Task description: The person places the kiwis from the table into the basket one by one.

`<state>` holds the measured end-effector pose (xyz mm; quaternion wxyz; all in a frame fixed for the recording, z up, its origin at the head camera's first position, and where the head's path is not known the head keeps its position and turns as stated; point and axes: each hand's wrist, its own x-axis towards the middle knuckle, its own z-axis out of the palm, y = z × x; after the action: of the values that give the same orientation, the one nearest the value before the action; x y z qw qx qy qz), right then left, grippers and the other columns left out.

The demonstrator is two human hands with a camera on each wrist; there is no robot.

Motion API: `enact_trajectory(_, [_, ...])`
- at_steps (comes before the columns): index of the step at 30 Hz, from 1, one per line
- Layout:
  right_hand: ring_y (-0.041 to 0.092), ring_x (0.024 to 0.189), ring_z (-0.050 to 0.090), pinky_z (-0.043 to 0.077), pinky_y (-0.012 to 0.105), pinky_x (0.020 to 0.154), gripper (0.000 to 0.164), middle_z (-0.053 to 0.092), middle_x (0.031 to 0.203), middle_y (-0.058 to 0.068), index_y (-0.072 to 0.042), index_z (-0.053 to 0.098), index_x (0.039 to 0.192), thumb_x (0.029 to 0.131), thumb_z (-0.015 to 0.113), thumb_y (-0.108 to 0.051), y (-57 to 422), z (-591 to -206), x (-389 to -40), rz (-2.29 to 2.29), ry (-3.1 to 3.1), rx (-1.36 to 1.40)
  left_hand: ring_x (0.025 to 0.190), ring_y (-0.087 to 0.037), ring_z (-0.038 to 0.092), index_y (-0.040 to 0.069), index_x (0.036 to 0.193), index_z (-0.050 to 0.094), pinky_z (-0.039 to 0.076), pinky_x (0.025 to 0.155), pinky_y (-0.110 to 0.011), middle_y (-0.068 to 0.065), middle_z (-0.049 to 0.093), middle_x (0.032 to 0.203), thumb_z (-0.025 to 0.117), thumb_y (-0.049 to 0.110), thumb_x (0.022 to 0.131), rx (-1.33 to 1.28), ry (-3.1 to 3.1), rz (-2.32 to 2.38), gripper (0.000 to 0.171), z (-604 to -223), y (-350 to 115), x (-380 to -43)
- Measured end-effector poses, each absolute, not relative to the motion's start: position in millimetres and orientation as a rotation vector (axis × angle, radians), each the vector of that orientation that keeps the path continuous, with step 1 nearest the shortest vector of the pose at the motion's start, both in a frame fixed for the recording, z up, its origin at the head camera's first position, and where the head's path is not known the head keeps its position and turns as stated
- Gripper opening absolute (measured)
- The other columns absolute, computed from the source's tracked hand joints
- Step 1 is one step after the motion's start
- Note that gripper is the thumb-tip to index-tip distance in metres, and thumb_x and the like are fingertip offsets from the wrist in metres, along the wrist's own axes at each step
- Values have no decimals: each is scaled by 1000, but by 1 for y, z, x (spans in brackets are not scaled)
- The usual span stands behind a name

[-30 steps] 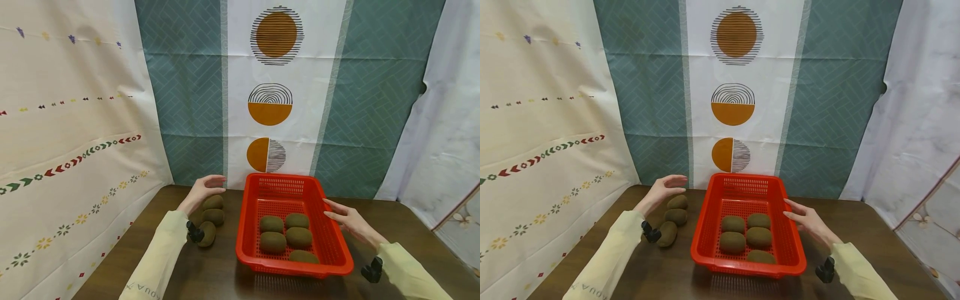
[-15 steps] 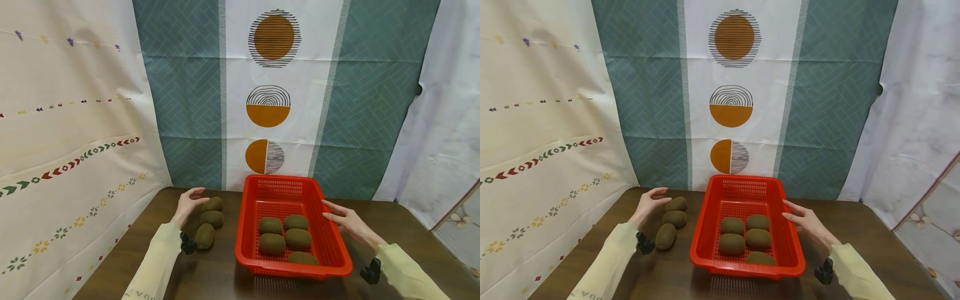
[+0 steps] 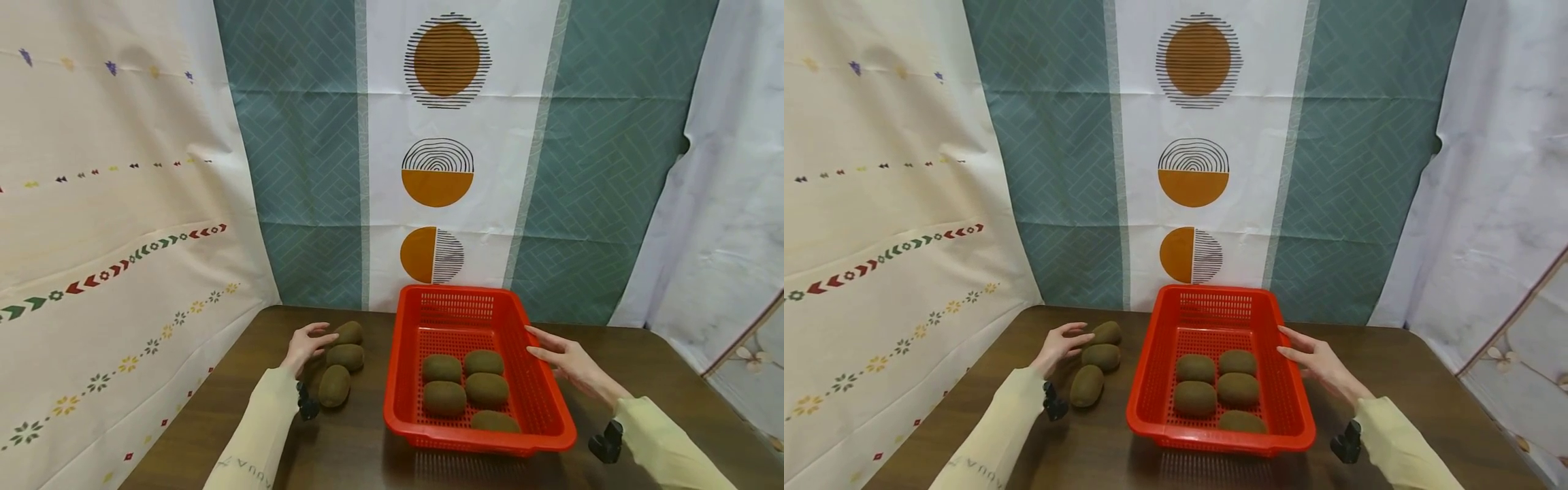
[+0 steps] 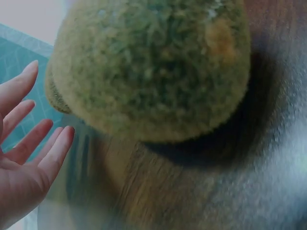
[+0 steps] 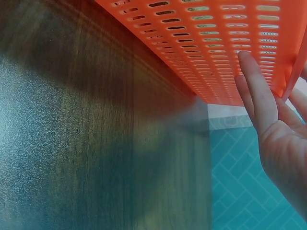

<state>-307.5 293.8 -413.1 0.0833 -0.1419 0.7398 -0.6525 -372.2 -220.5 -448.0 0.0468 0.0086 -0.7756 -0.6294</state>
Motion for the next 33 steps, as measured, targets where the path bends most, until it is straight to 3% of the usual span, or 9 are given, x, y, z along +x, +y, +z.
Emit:
enact_trajectory(11, [36, 95, 58, 46, 52, 72, 57, 37, 131, 29, -1, 26, 141, 92, 53, -13, 295, -415, -309, -1936, 2219, -434, 91, -28, 57, -6, 121, 52, 49, 74, -36, -22, 53, 110, 72, 14, 79, 26, -2428, -1844, 50, -454, -211, -379])
enact_trajectory(21, [37, 97, 56, 45, 52, 72, 55, 35, 132, 30, -2, 25, 142, 94, 50, -11, 296, -414, -307, -1936, 2193, -477, 96, -31, 55, -5, 120, 53, 49, 71, -34, -24, 53, 114, 73, 14, 78, 15, -2489, -1776, 50, -454, -208, -382])
enact_trajectory(28, [38, 98, 56, 46, 52, 72, 56, 35, 133, 29, -3, 25, 142, 93, 51, -12, 295, -412, -308, -1941, 2191, -459, 86, -26, 54, -4, 120, 55, 46, 61, -27, -21, 56, 108, 73, 16, 77, 14, -2532, -1700, 50, -454, -207, -385])
enact_trajectory(33, [36, 97, 57, 46, 51, 71, 57, 37, 131, 29, -2, 26, 142, 92, 53, -12, 295, -412, -308, -1945, 2209, -429, 87, -27, 54, -3, 118, 56, 47, 62, -27, -21, 57, 108, 73, 14, 77, 13, -2533, -1673, 48, -453, -205, -385])
